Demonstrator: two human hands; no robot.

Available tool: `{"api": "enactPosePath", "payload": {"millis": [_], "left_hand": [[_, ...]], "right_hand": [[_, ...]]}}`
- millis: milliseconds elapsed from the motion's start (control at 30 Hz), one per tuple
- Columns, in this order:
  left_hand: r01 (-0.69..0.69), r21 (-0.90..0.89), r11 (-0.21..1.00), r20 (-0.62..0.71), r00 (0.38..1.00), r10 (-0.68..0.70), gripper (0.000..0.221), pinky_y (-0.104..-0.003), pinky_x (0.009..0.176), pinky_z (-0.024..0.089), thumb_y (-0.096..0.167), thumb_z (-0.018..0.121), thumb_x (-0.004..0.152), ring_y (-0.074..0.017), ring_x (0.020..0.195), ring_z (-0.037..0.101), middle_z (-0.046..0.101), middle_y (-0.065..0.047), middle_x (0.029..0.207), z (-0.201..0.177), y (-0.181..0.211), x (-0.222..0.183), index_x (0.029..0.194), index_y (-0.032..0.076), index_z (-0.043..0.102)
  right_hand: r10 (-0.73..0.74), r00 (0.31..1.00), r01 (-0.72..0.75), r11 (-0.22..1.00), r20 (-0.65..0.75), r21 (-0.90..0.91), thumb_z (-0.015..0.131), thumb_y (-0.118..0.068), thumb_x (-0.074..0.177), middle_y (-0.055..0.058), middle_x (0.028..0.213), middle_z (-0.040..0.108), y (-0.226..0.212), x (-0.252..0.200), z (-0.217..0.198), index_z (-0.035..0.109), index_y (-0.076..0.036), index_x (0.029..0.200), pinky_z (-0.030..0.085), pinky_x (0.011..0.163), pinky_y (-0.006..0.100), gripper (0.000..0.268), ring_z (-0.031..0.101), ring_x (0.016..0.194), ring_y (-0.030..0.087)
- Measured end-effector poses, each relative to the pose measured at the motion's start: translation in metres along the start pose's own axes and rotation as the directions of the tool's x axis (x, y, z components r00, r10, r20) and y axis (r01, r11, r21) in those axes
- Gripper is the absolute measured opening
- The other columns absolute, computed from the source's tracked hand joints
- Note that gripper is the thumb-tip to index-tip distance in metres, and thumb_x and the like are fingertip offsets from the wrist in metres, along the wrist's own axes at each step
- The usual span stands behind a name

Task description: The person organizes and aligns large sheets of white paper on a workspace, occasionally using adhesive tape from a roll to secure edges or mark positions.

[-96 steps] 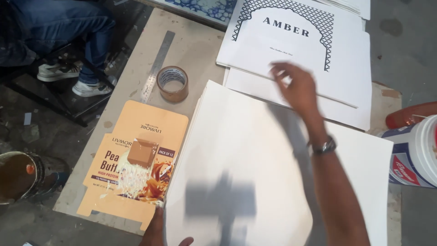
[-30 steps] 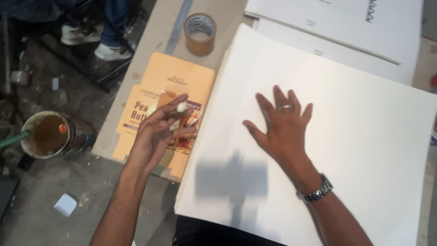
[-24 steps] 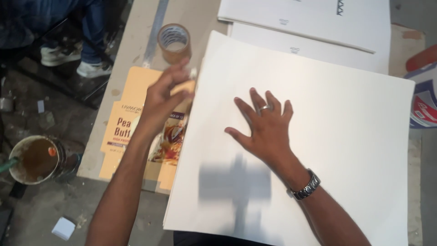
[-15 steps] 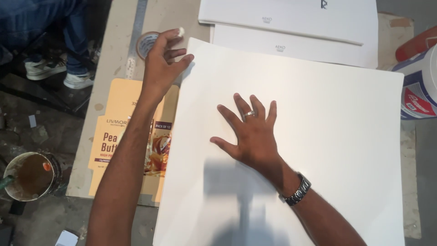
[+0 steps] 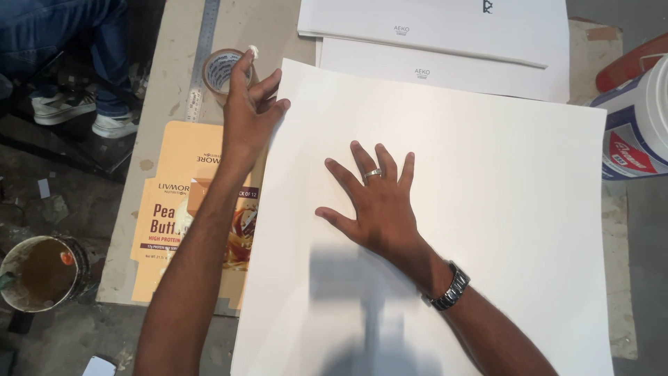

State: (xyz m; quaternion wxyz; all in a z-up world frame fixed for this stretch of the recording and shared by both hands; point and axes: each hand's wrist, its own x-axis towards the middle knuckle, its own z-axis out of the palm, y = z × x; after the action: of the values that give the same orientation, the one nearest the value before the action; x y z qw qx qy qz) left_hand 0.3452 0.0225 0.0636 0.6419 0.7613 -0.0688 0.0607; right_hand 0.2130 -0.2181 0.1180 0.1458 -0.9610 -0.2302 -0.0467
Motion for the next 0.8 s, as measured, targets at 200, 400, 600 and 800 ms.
{"api": "enactPosePath", "payload": {"millis": [200, 400, 600, 800], "left_hand": [[-0.07, 0.102, 0.992, 0.108, 0.992, 0.059, 0.069, -0.035, 0.099, 0.062, 0.004, 0.08, 0.087, -0.0321, 0.141, 0.05, 0.022, -0.019, 0.17, -0.017, 0.005, 0.018, 0.147, 0.01, 0.047], [-0.101, 0.158, 0.982, 0.187, 0.98, 0.071, 0.046, -0.029, 0.081, 0.059, 0.007, 0.081, 0.085, -0.0256, 0.134, 0.057, 0.019, -0.015, 0.172, -0.023, -0.006, 0.041, 0.128, 0.012, 0.065], [-0.076, 0.156, 0.985, 0.215, 0.976, 0.041, 0.04, -0.028, 0.086, 0.058, 0.012, 0.082, 0.088, -0.023, 0.13, 0.063, 0.021, -0.014, 0.173, -0.025, -0.018, 0.047, 0.126, 0.013, 0.069], [-0.088, 0.196, 0.977, 0.208, 0.977, 0.046, 0.029, -0.029, 0.085, 0.056, 0.01, 0.077, 0.091, -0.021, 0.124, 0.069, 0.02, -0.014, 0.175, -0.028, -0.019, 0.044, 0.119, 0.01, 0.071]], "right_hand": [[-0.003, 1.0, 0.003, 1.0, 0.01, 0.012, 0.06, -0.068, 0.091, 0.023, 0.156, 0.038, 0.0, 0.001, -0.004, 0.053, -0.021, 0.148, 0.011, 0.107, 0.083, 0.074, 0.03, 0.141, 0.054], [-0.008, 1.0, 0.008, 1.0, -0.018, 0.007, 0.063, -0.067, 0.09, 0.023, 0.155, 0.04, 0.0, 0.0, -0.002, 0.053, -0.021, 0.147, 0.013, 0.108, 0.083, 0.074, 0.032, 0.141, 0.053], [-0.01, 0.999, 0.011, 1.0, -0.041, 0.007, 0.065, -0.066, 0.088, 0.022, 0.152, 0.043, -0.003, 0.0, -0.005, 0.055, -0.021, 0.146, 0.016, 0.108, 0.083, 0.074, 0.036, 0.139, 0.052], [-0.028, 0.998, 0.028, 1.0, -0.051, -0.004, 0.065, -0.067, 0.089, 0.023, 0.151, 0.044, -0.002, -0.001, -0.004, 0.055, -0.02, 0.145, 0.017, 0.108, 0.083, 0.074, 0.038, 0.139, 0.052]]}}
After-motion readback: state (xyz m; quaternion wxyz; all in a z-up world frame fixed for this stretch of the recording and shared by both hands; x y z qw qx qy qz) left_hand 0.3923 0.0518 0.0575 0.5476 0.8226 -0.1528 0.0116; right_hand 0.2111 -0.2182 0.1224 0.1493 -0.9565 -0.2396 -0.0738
